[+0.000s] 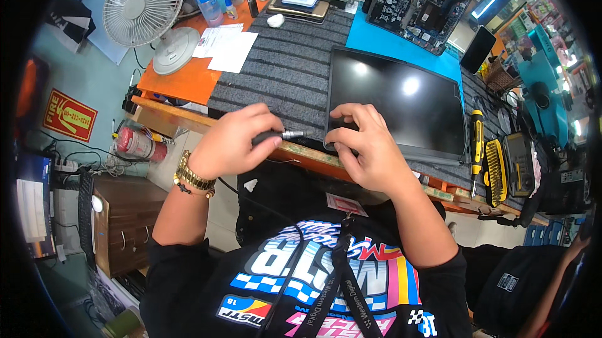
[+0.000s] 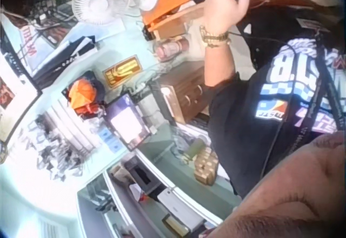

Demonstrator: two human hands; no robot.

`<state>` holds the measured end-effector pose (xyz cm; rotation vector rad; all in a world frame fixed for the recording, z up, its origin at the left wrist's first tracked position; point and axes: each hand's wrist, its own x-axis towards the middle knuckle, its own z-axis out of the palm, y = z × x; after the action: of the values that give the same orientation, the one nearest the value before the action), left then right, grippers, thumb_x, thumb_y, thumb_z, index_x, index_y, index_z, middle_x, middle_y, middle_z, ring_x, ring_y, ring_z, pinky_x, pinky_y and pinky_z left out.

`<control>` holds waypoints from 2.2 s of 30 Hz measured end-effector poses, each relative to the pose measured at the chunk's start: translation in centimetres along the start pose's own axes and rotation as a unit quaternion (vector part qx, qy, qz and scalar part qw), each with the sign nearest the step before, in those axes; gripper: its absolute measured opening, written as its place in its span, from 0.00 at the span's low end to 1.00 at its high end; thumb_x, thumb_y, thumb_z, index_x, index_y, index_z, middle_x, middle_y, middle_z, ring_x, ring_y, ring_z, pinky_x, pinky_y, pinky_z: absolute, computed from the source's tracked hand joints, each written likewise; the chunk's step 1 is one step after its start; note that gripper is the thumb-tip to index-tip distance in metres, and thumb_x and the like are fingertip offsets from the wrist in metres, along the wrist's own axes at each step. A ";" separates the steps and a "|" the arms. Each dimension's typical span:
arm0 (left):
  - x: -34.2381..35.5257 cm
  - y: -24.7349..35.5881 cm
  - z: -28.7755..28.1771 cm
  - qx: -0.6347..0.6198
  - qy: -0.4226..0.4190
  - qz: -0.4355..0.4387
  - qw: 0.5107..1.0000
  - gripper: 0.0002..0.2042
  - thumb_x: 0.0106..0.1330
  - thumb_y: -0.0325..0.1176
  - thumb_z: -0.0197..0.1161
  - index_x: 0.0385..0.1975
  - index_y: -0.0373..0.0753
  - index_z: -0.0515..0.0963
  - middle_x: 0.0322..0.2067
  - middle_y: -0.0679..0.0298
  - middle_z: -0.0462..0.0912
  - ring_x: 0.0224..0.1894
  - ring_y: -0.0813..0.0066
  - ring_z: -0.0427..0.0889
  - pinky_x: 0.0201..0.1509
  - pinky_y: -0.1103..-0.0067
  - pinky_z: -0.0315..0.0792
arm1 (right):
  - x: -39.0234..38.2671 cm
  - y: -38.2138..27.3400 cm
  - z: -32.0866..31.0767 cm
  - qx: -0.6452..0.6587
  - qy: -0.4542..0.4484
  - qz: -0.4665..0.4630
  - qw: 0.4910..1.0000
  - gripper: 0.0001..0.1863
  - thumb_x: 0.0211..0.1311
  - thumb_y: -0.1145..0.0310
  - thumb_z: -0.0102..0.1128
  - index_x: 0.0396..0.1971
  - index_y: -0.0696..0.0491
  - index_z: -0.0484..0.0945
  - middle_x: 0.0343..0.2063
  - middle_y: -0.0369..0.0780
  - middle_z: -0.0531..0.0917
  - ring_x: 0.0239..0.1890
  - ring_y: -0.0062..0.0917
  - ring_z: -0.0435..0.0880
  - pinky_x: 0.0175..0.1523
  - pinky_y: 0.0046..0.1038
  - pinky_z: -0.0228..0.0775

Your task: The person aligns a laptop screen panel into its frame, handling thin cables and a connector at the bottom edge. They use a small tool to position the cables and then press the display panel into place.

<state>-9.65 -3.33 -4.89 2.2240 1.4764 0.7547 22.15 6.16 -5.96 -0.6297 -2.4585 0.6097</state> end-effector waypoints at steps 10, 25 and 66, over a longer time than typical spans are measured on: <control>0.2 0.8 2.4 0.010 0.039 0.055 0.998 0.11 0.68 0.35 0.85 0.44 0.40 0.91 0.39 0.60 0.86 0.36 0.55 0.89 0.40 0.65 0.83 | -0.3 0.3 -0.4 0.007 -0.009 0.004 1.000 0.17 0.63 0.75 0.75 0.52 0.50 0.89 0.59 0.43 0.85 0.61 0.45 0.82 0.69 0.47 0.73; 0.7 -0.2 2.5 0.042 0.043 0.103 0.993 0.11 0.68 0.36 0.84 0.46 0.41 0.92 0.38 0.60 0.87 0.39 0.56 0.90 0.42 0.64 0.84 | 0.1 0.8 -1.0 0.062 -0.043 0.034 0.997 0.10 0.68 0.74 0.71 0.48 0.50 0.90 0.39 0.38 0.88 0.44 0.36 0.84 0.59 0.41 0.68; -1.4 4.0 6.2 -0.217 -0.079 -0.052 0.972 0.10 0.80 0.33 0.75 0.51 0.32 0.90 0.31 0.59 0.90 0.32 0.69 0.88 0.41 0.72 0.80 | -3.8 0.6 -3.0 0.015 -0.087 -0.013 0.996 0.11 0.56 0.74 0.80 0.39 0.50 0.89 0.37 0.35 0.83 0.47 0.36 0.81 0.56 0.40 0.67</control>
<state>-3.41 -6.19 -7.82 1.8180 1.2038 0.7626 26.96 5.47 -5.37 -0.5517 -2.6097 0.7162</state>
